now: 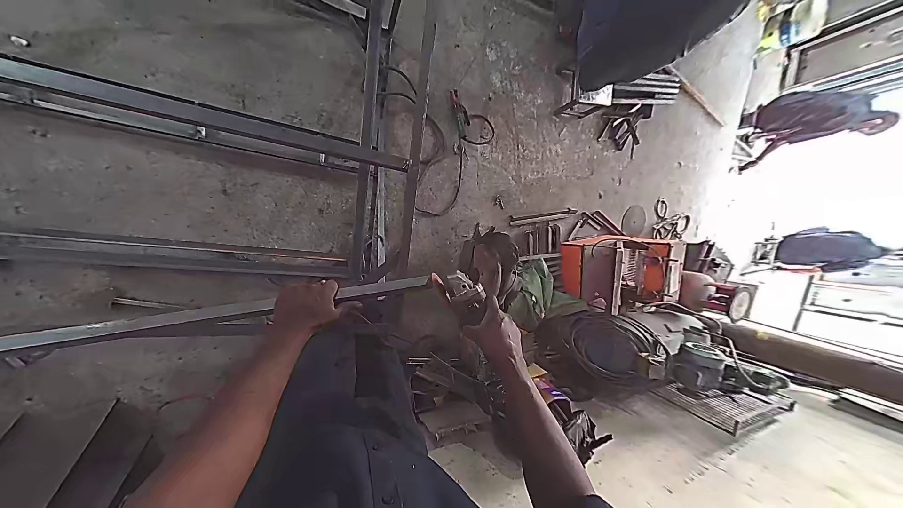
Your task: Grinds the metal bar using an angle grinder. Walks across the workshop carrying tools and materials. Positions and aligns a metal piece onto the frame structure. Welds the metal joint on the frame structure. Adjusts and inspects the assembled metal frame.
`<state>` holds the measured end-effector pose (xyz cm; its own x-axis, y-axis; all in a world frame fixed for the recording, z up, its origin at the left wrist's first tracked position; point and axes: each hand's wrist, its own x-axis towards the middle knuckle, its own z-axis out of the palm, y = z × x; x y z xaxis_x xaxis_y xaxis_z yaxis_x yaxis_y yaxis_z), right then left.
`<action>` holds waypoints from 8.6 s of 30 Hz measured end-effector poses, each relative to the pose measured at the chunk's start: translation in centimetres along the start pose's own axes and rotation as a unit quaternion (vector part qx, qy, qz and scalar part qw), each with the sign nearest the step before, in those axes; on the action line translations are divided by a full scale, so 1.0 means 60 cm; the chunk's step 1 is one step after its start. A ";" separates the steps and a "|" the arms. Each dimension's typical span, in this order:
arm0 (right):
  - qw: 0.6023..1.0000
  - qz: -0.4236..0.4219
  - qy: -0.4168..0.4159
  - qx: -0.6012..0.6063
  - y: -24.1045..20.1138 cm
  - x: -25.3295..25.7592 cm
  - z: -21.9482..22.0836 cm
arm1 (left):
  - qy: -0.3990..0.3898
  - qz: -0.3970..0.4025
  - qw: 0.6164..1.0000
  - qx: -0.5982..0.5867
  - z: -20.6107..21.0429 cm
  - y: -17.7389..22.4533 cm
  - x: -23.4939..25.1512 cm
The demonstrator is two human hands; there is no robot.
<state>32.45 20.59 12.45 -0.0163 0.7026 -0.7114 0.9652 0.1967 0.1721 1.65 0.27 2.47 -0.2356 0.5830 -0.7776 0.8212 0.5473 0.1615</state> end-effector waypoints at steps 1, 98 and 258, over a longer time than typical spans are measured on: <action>1.000 -0.008 -0.001 -0.020 -0.009 -0.003 -0.010 | 0.002 0.000 1.000 -0.001 0.002 -0.001 0.000; 0.953 -0.060 -0.030 0.296 0.042 0.014 0.109 | -0.188 0.086 0.969 -0.135 -0.006 0.009 0.113; 0.489 -0.456 -0.341 -0.661 -0.083 0.582 -0.714 | 0.397 -0.471 -0.265 -0.742 -0.100 1.041 0.016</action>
<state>15.90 73.47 15.92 0.2422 -0.3919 -0.8876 -0.3809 0.8030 -0.4584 49.61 38.61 15.49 0.1372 -0.5911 -0.7949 -0.2390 -0.7985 0.5525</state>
